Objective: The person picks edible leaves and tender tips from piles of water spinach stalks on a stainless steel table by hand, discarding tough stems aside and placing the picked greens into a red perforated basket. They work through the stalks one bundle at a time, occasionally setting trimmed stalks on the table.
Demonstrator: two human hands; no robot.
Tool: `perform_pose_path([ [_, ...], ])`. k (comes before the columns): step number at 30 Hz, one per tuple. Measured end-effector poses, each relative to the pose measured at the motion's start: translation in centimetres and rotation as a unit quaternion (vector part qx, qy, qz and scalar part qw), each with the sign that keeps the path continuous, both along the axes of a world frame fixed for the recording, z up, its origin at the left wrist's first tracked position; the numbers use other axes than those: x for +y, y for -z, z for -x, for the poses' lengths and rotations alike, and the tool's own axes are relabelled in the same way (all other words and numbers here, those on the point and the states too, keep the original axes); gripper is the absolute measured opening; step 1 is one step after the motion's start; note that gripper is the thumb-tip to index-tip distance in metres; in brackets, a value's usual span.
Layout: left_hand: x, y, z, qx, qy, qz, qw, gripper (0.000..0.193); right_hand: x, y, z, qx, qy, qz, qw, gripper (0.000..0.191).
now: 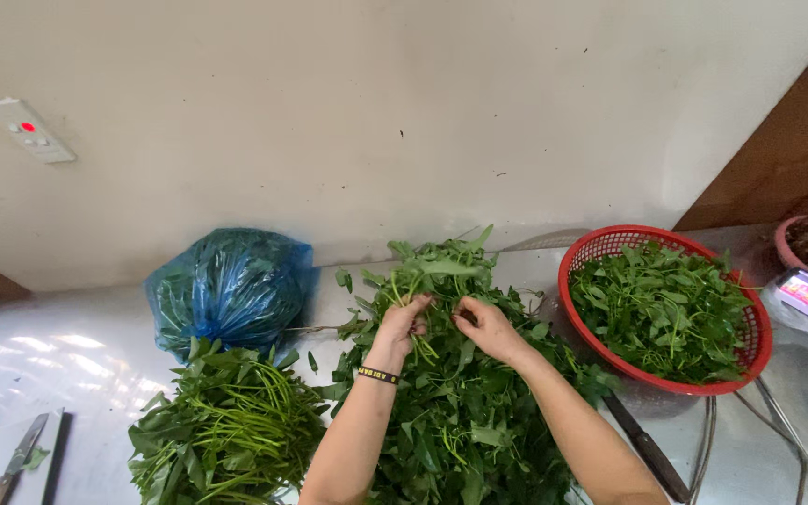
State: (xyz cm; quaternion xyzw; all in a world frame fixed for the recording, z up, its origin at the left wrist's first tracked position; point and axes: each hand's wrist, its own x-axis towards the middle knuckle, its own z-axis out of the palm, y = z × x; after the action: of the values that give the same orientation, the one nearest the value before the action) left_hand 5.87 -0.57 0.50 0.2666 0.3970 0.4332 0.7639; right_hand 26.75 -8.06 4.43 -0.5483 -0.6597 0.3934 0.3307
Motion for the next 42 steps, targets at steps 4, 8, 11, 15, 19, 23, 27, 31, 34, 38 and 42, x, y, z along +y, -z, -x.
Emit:
perform_pose_path([
  [4, 0.4, -0.4, 2.1, -0.012, -0.046, -0.009, 0.999, 0.011, -1.5, -0.7, 1.3, 0.009, 0.024, -0.043, 0.999, 0.021],
  [8, 1.2, -0.7, 4.7, -0.026, -0.078, -0.007, 0.997, 0.011, -2.6, -1.4, 1.9, -0.065, -0.057, 0.039, 0.996, 0.02],
  [11, 1.3, -0.7, 5.7, 0.011, -0.083, -0.028, 0.996, 0.012, -2.9, -1.8, 1.9, -0.115, -0.133, 0.059, 0.983, 0.043],
  [15, 0.2, -1.0, 3.3, 0.058, -0.046, -0.055, 0.996, 0.012, -2.3, -1.7, 1.7, 0.003, -0.018, 0.059, 0.998, 0.029],
  [19, -1.6, -2.5, 0.5, 0.053, -0.011, -0.064, 0.996, 0.013, -1.4, -1.2, 1.0, 0.121, -0.007, 0.079, 0.989, 0.021],
  [23, -3.1, -3.8, -0.2, 0.106, 0.076, -0.114, 0.985, 0.019, -0.7, -0.4, -0.3, 0.206, 0.076, 0.092, 0.971, 0.015],
  [27, -4.1, -3.2, -2.1, 0.191, 0.131, -0.16, 0.96, 0.014, -0.3, 0.7, -1.5, 0.273, 0.122, 0.074, 0.951, 0.013],
  [31, -4.0, -2.3, -3.3, 0.221, 0.107, -0.281, 0.928, 0.009, -0.3, 1.7, -2.2, 0.282, 0.096, 0.055, 0.953, 0.019],
  [34, -4.2, -2.5, -3.5, 0.224, 0.108, -0.274, 0.929, 0.007, -0.5, 2.2, -2.4, 0.301, 0.105, 0.043, 0.947, 0.018],
  [38, -5.2, -3.7, -4.1, 0.214, 0.137, -0.177, 0.951, 0.004, -1.0, 2.7, -2.2, 0.317, 0.131, 0.046, 0.938, 0.018],
  [42, -6.2, -4.8, -4.4, 0.141, 0.18, -0.153, 0.961, 0.011, -1.7, 2.8, -1.9, 0.268, 0.152, 0.001, 0.951, 0.023],
])
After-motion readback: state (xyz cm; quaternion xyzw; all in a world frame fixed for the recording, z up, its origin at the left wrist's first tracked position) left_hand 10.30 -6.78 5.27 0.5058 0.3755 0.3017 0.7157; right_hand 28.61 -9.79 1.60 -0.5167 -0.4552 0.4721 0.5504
